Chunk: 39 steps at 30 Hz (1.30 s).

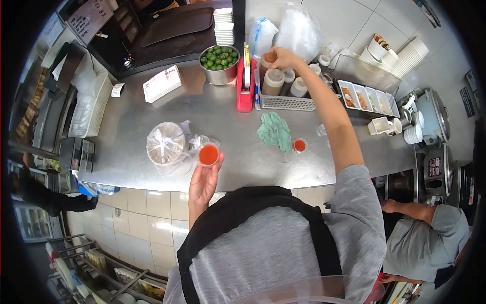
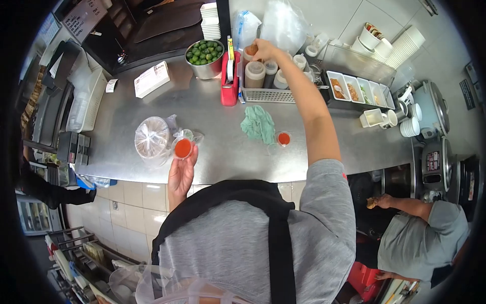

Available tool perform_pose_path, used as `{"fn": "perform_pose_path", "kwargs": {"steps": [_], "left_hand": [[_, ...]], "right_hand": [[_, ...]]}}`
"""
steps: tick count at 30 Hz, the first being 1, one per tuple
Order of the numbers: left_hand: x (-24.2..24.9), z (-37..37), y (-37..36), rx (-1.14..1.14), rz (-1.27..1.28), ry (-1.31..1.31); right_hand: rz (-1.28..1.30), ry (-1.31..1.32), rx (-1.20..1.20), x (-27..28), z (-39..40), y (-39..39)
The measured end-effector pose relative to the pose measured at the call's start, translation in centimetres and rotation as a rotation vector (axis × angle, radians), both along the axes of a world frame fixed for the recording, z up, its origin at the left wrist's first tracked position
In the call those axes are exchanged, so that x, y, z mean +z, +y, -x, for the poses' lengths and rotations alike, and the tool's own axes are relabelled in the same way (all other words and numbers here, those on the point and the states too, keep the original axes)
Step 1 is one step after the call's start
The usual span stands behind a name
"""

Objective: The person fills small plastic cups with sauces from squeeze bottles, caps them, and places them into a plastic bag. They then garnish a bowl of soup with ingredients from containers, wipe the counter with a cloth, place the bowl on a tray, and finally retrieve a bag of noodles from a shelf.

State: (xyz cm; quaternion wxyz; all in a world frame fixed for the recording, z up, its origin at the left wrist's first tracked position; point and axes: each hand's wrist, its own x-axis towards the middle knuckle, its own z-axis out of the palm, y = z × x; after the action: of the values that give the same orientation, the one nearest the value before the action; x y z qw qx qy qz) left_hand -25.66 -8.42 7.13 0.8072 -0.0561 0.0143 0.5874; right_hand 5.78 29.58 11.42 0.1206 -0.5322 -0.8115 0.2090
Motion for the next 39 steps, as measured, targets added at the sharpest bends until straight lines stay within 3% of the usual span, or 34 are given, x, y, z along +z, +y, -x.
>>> {"fn": "perform_pose_path", "kwargs": {"steps": [1,4,6,7,8,10,13,16,20,22,25,28,31,39], "left_hand": [[-0.3,-0.2,0.5,-0.043,-0.023,0.006],[-0.8,-1.2,1.9,-0.09,-0.077,0.178],[-0.7,-1.9,2.7,-0.118,-0.074,0.231],[-0.6,-2.2,3.0,-0.136,-0.075,0.256],[-0.7,-2.5,3.3,-0.143,-0.098,0.297],[-1.0,-3.3,3.6,-0.159,-0.138,0.375],[-1.2,-3.9,3.6,-0.214,-0.199,0.494],[0.0,-3.9,3.4,-0.299,-0.171,0.638],[-1.4,-2.8,3.2,-0.346,-0.111,0.73],[-2.0,-3.1,3.0,-0.314,-0.123,0.9],[-1.8,-3.7,2.8,-0.292,-0.092,1.097],[-2.0,-3.7,2.9,-0.27,-0.081,1.231],[-2.4,-4.1,3.0,-0.224,-0.111,1.364],[-5.7,-4.9,2.9,-0.077,-0.162,1.521]], "right_hand": [[0.149,0.077,-0.001,1.0,0.2,-0.6],[-0.541,0.157,0.014,3.5,2.9,-6.1],[0.037,0.245,0.391,7.1,5.4,-15.5],[0.062,0.443,0.504,4.3,6.1,-19.5],[-0.171,0.421,0.675,2.7,7.2,-22.9],[0.013,0.662,0.455,2.0,9.5,-29.0],[0.048,0.911,0.198,-1.7,10.1,-31.1],[-0.066,0.85,0.108,-2.7,9.4,-32.2],[-0.104,0.793,0.062,-4.3,8.8,-33.3],[-0.095,0.764,0.045,-5.0,8.8,-34.0],[-0.024,0.786,0.058,-5.4,8.8,-34.6],[0.426,1.051,-0.064,-5.7,8.4,-35.7],[0.605,1.058,-0.193,-6.8,8.8,-35.3],[0.663,0.963,-0.261,-8.9,10.5,-34.5]]}}
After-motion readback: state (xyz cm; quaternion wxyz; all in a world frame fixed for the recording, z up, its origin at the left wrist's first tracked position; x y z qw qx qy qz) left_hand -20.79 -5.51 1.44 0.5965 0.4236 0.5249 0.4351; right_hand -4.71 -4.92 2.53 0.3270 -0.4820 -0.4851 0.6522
